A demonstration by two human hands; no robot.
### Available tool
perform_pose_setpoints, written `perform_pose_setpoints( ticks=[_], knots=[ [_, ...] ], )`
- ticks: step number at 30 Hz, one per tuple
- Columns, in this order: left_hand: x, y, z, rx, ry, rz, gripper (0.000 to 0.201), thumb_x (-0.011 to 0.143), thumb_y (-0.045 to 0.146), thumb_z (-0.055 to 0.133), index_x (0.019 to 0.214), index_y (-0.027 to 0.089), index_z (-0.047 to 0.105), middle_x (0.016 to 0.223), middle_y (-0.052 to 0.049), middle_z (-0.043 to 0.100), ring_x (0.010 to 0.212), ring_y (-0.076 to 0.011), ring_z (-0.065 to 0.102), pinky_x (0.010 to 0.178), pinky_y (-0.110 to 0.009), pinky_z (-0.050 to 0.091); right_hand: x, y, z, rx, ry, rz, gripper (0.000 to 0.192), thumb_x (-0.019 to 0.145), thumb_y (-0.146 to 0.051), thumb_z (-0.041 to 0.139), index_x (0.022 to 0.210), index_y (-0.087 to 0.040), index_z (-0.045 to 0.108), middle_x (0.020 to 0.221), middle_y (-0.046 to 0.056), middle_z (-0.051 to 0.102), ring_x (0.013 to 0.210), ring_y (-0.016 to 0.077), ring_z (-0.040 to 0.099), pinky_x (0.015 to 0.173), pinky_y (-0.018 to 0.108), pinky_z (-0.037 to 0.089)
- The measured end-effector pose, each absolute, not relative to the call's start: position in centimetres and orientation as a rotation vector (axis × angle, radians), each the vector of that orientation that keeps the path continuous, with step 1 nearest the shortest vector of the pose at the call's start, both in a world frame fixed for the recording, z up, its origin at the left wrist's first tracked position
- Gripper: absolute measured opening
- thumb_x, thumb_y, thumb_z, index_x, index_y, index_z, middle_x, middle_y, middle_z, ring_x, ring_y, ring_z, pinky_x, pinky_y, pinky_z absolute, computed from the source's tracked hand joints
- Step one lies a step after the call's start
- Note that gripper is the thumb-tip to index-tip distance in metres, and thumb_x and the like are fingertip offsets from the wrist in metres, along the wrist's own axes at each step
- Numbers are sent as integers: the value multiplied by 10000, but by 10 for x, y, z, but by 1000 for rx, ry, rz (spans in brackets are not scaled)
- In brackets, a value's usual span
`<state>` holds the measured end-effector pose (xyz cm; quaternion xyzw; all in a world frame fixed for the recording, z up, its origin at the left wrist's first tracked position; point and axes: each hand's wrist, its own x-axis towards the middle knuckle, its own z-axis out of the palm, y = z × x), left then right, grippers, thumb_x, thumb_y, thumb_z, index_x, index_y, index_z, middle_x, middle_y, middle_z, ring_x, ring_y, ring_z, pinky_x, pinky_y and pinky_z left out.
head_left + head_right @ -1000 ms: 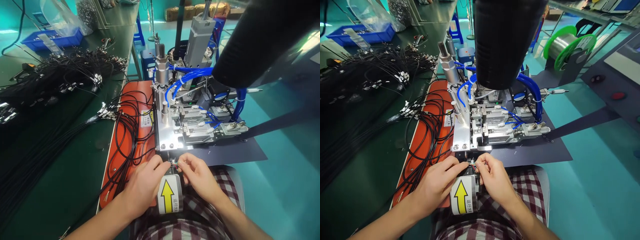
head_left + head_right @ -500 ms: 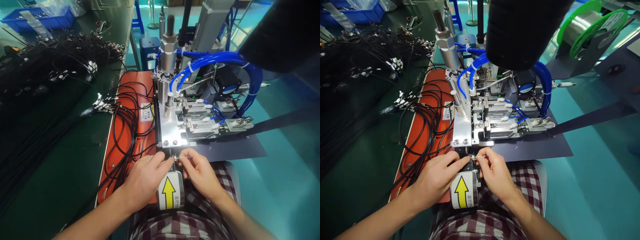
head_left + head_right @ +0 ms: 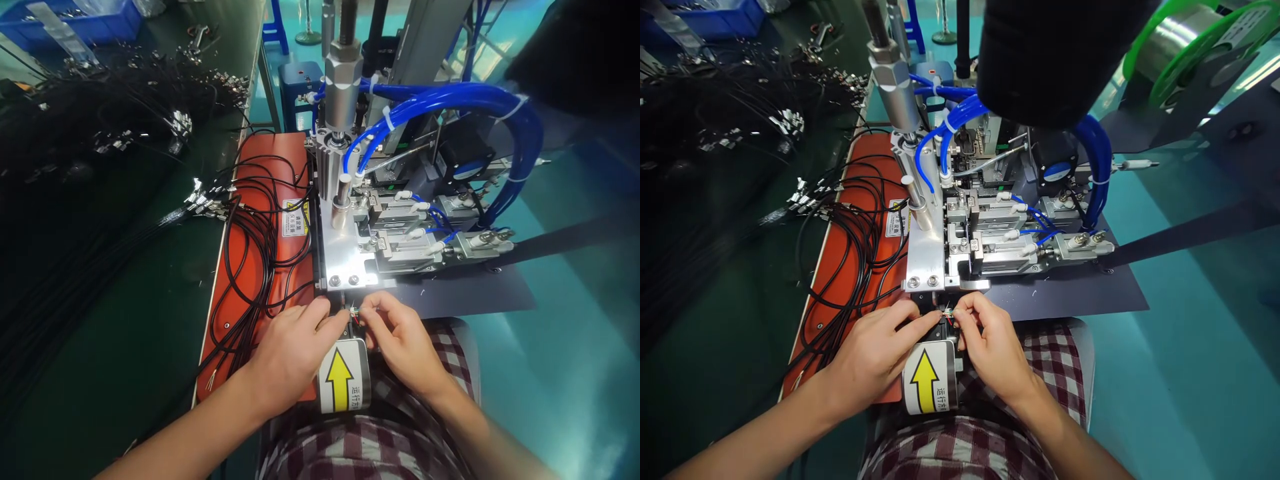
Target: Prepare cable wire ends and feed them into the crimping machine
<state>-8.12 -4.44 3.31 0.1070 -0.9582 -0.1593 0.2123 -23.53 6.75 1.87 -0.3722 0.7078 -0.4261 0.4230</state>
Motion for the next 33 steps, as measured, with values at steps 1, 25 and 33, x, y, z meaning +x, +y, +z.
perform_pose_setpoints(
  ticks=[1,25,33],
  knots=[
    [-81,-44,33,296,-2660,-443,267,868,147,456,1059,88,634,786,-63,491,667,-140,471,557,-278,426,-235,67,19,-941,1770,-1072,306,917,-413,436,851,-118,487,729,15,503,564,35,503,502,144,414],
    [-78,-45,34,336,-2709,-465,293,847,127,471,1078,99,650,794,-70,496,645,-134,496,543,-279,460,-232,68,15,-734,1684,-1069,397,892,-516,452,867,-119,449,669,0,473,572,41,472,518,160,381],
    [-77,-46,33,340,-2714,-485,292,847,127,473,1081,102,646,806,-71,495,646,-127,501,543,-267,461,-230,67,10,-751,1593,-1192,337,904,-439,469,859,-107,431,635,-7,481,567,27,477,543,129,394]
  ],
)
